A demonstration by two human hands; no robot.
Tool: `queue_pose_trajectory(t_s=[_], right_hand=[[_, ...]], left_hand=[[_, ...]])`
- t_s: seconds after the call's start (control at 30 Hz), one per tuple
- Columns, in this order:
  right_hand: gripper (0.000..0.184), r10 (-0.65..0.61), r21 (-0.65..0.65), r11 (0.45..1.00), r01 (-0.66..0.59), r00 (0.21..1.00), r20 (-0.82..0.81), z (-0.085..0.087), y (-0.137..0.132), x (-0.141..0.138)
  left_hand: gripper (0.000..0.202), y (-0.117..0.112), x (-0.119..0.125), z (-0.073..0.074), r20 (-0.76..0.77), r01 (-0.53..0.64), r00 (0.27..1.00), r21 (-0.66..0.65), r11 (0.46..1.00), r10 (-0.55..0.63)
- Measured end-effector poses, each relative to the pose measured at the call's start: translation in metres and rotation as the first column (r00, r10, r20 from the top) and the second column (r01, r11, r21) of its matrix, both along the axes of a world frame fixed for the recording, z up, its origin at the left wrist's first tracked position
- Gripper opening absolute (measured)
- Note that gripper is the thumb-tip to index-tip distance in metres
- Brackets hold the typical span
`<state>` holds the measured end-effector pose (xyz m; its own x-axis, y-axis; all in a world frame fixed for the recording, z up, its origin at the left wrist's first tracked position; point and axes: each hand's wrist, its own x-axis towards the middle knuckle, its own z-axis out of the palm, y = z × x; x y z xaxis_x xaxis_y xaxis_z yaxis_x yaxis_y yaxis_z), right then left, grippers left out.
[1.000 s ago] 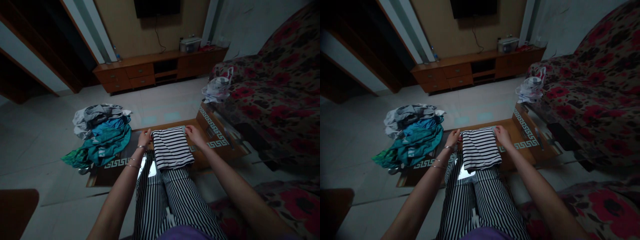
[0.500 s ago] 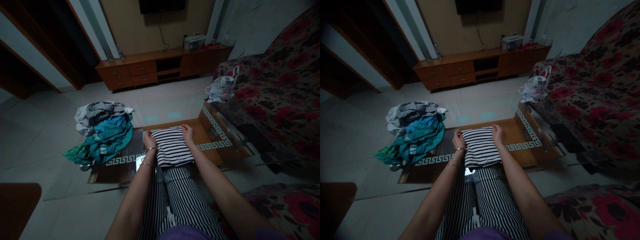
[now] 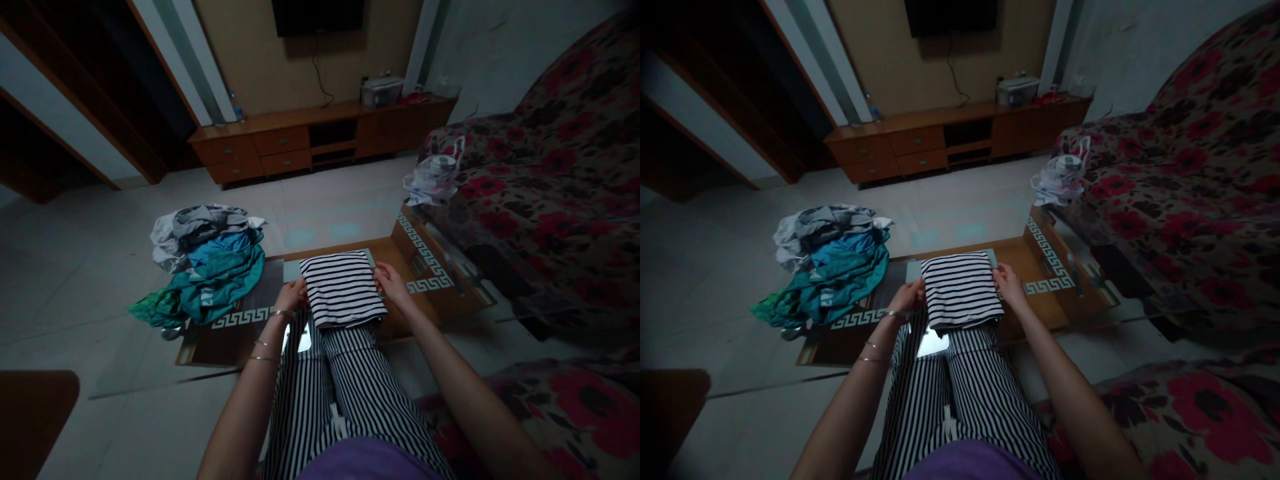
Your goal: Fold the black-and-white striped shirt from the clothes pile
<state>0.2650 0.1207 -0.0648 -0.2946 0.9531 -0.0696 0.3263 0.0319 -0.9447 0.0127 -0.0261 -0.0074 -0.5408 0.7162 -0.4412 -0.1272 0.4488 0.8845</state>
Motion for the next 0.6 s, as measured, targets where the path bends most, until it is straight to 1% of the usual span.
queue_pose_trajectory(t_s=[0.07,0.13,0.17,0.2,0.3,0.33,0.4,0.47,0.6], right_hand=[[0.052,0.021,0.031,0.999,-0.023,0.999,0.05,-0.002,-0.022,0.015],[0.049,0.03,0.089,0.995,-0.041,0.993,0.115,0.001,-0.041,0.022],[0.048,0.033,0.114,0.992,-0.048,0.99,0.136,0.003,-0.048,0.023],[0.047,0.029,0.138,0.989,-0.05,0.989,0.146,0.008,-0.054,0.024],[0.046,-0.023,0.228,0.974,-0.011,0.989,0.144,0.023,-0.065,0.021],[0.046,-0.04,0.258,0.966,0.003,0.989,0.14,0.028,-0.068,0.02],[0.047,-0.053,0.304,0.953,0.007,0.988,0.144,0.033,-0.073,0.019],[0.046,-0.048,0.331,0.944,-0.009,0.985,0.164,0.031,-0.079,0.019],[0.043,-0.09,0.395,0.919,-0.016,0.964,0.25,0.013,-0.092,0.024]], left_hand=[[0.038,-0.015,0.01,-0.002,0.012,0.103,0.995,-0.032,0.994,-0.103],[0.037,-0.025,0.02,-0.005,-0.022,0.158,0.987,-0.035,0.987,-0.158],[0.039,-0.028,0.024,-0.007,-0.061,0.152,0.986,-0.02,0.988,-0.153],[0.041,-0.031,0.027,-0.008,-0.109,0.125,0.986,0.005,0.992,-0.124],[0.044,-0.038,0.035,-0.006,-0.248,0.014,0.969,0.087,0.996,0.008],[0.043,-0.04,0.037,-0.005,-0.29,-0.002,0.956,0.103,0.995,0.032],[0.04,-0.047,0.041,-0.004,-0.376,0.0,0.926,0.112,0.994,0.043],[0.037,-0.054,0.044,-0.006,-0.468,0.03,0.884,0.092,0.995,0.016],[0.019,-0.064,0.052,-0.017,-0.659,0.131,0.75,0.059,0.99,-0.06]])
